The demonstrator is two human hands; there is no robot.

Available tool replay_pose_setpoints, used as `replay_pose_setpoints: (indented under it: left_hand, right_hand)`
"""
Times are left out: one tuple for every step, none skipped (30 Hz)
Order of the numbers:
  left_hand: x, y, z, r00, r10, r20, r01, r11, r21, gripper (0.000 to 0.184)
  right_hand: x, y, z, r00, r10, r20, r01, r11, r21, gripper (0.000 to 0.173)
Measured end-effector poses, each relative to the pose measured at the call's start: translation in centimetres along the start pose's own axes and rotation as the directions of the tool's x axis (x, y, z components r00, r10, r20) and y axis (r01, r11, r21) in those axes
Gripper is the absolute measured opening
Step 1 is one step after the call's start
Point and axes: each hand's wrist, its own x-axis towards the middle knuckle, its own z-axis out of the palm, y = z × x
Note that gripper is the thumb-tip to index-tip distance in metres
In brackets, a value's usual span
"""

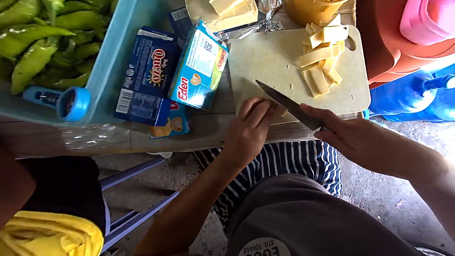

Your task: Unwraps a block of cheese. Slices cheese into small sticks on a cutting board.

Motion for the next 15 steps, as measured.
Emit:
replay_pose_setpoints:
  left_hand:
    - [0.1,0.0,0.0,1.000,0.002,-0.004,-0.002,1.000,0.002,0.020]
    - [0.0,0.0,0.1,1.000,0.001,-0.008,-0.001,1.000,0.001,0.019]
    - [-0.1,0.0,0.1,1.000,-0.003,-0.007,0.003,1.000,0.001,0.019]
    - [-0.1,0.0,0.1,1.000,-0.005,-0.008,0.005,1.000,0.002,0.019]
    - [0.0,0.0,0.1,1.000,-0.005,-0.011,0.005,1.000,0.002,0.018]
    - [0.0,-0.1,0.1,1.000,-0.002,-0.014,0.002,1.000,0.001,0.018]
    - [0.0,-0.1,0.1,1.000,0.002,-0.016,-0.002,1.000,-0.001,0.018]
    - [0.0,-0.1,0.1,1.000,0.004,-0.015,-0.004,1.000,-0.002,0.018]
    - [0.0,-0.2,0.1,1.000,0.005,-0.015,-0.005,1.000,-0.001,0.018]
    - [0.0,-0.1,0.1,1.000,0.006,-0.017,-0.006,1.000,0.002,0.018]
    - [0.0,-0.1,0.1,1.000,0.006,-0.021,-0.006,1.000,0.007,0.018]
    - [0.0,-0.1,0.1,1.000,0.005,-0.023,-0.005,1.000,0.012,0.017]
    - [0.1,-0.1,0.1,1.000,0.003,-0.023,-0.003,1.000,0.014,0.017]
    - [0.0,-0.1,0.2,1.000,0.001,-0.029,0.000,1.000,0.014,0.016]
    - [0.0,-0.1,0.2,0.999,-0.001,-0.036,0.001,1.000,0.010,0.016]
  right_hand:
    - [-0.1,0.1,-0.1,0.999,-0.014,-0.031,0.014,1.000,-0.005,0.054]
    - [-0.2,0.0,-0.1,0.998,-0.028,-0.062,0.026,0.999,-0.042,0.054]
    - [-0.4,-0.4,0.0,0.996,-0.039,-0.078,0.031,0.995,-0.093,0.053]
    - [-0.6,-0.8,0.0,0.995,-0.051,-0.082,0.039,0.989,-0.144,0.052]
    - [-0.7,-1.1,0.0,0.996,-0.060,-0.069,0.046,0.980,-0.194,0.052]
    - [-0.8,-1.3,0.0,0.996,-0.064,-0.054,0.050,0.972,-0.231,0.053]
    - [-0.9,-1.5,0.0,0.997,-0.063,-0.041,0.051,0.966,-0.253,0.053]
    - [-0.9,-1.6,-0.1,0.997,-0.063,-0.038,0.050,0.962,-0.269,0.054]
    - [-1.0,-1.7,-0.1,0.998,-0.057,-0.037,0.045,0.959,-0.280,0.055]
    - [-1.0,-1.8,-0.1,0.998,-0.051,-0.034,0.039,0.957,-0.286,0.056]
    - [-1.0,-1.8,-0.1,0.999,-0.042,-0.024,0.033,0.956,-0.290,0.056]
    - [-0.9,-1.9,-0.1,1.000,-0.027,-0.005,0.024,0.957,-0.290,0.057]
    - [-0.7,-1.9,0.0,1.000,-0.013,0.015,0.017,0.958,-0.288,0.058]
    - [-0.6,-1.8,0.2,1.000,-0.005,0.026,0.012,0.960,-0.280,0.058]
    - [-0.5,-1.7,0.5,1.000,0.003,0.031,0.005,0.963,-0.268,0.059]
